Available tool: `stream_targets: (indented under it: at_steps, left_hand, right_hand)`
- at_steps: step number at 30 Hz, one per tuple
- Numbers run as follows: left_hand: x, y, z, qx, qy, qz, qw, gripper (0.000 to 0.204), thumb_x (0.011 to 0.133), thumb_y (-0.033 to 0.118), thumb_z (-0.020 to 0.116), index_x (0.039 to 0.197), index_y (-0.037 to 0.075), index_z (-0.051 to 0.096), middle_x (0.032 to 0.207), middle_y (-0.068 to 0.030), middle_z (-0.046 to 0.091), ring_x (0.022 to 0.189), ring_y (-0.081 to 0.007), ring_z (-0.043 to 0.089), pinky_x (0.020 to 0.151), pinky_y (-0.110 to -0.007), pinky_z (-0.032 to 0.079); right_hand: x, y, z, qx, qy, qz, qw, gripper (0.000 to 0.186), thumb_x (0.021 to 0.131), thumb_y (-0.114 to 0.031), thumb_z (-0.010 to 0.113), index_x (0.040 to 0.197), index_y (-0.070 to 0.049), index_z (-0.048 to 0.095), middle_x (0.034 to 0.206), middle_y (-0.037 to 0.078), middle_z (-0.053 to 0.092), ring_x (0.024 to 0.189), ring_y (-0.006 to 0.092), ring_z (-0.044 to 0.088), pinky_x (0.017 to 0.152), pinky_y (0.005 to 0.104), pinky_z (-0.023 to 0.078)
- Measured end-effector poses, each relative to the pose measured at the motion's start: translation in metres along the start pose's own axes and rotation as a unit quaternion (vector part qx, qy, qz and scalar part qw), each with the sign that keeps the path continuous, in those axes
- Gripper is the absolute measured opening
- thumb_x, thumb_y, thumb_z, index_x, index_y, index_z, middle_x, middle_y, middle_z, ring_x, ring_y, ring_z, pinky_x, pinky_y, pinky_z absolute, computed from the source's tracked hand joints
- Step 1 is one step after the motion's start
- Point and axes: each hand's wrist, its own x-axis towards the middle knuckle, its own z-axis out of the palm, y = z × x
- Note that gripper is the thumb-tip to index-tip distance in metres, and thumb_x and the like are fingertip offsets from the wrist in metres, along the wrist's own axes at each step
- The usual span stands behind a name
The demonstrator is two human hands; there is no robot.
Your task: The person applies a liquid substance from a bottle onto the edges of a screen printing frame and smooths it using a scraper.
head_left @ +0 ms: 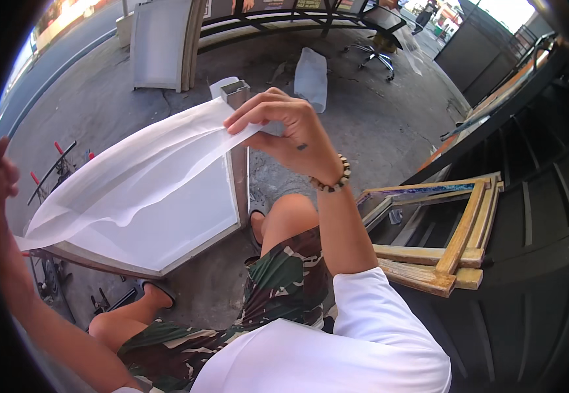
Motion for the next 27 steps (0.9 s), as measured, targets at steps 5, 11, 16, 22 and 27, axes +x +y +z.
stream_targets:
  at_steps: [5,11,16,22,27]
  left_hand:
    - [0.057,0.134,0.175,-0.070,-0.222,0.139,0.963,0.040,0.093,0.021,0.066,0.131,0.008,0.063,0.137,-0.0142,0.060,0.122,-0.0317,0.059,0.100,-0.040,0.048]
    - [0.086,0.116,0.234,-0.060,-0.325,0.145,0.933,0.024,0.086,0.010,0.069,0.108,0.000,0.073,0.114,-0.0178,0.071,0.110,-0.0332,0.066,0.102,-0.042,0.048]
    - [0.097,0.115,0.265,-0.069,-0.278,0.137,0.948,0.014,0.081,0.001,0.067,0.094,-0.003,0.072,0.098,-0.0145,0.072,0.094,-0.0284,0.069,0.090,-0.035,0.052]
    - [0.087,0.135,0.292,-0.116,-0.192,0.058,0.973,0.021,0.075,-0.003,0.068,0.096,-0.001,0.064,0.086,-0.0107,0.068,0.082,-0.0234,0.067,0.085,-0.033,0.051]
    - [0.112,0.109,0.286,-0.078,-0.271,-0.112,0.953,0.045,0.071,-0.001,0.066,0.115,0.003,0.055,0.105,-0.0069,0.058,0.104,-0.0179,0.057,0.108,-0.036,0.037]
  right_hand:
    - [-0.019,0.005,-0.005,-0.037,0.038,-0.004,0.999,0.022,0.075,0.000,0.079,0.093,-0.012,0.078,0.101,0.001,0.076,0.094,0.0165,0.065,0.086,0.0327,0.050]
    - [-0.036,0.009,-0.012,0.065,0.026,0.067,0.995,0.018,0.082,-0.002,0.078,0.097,-0.011,0.077,0.104,0.003,0.075,0.093,0.0148,0.067,0.078,0.0304,0.054]
    - [-0.065,0.151,-0.046,0.277,0.161,0.287,0.903,0.016,0.090,-0.005,0.071,0.105,-0.007,0.073,0.099,0.005,0.072,0.082,0.0094,0.065,0.069,0.0248,0.052]
    - [-0.145,0.380,-0.040,0.181,0.203,0.562,0.782,0.015,0.093,-0.009,0.063,0.108,-0.007,0.067,0.077,-0.001,0.061,0.067,0.0077,0.057,0.061,0.0251,0.049]
    - [-0.175,0.507,-0.017,0.151,0.240,0.653,0.702,0.012,0.094,-0.015,0.064,0.104,-0.010,0.066,0.076,-0.001,0.061,0.065,0.0087,0.056,0.060,0.0309,0.051]
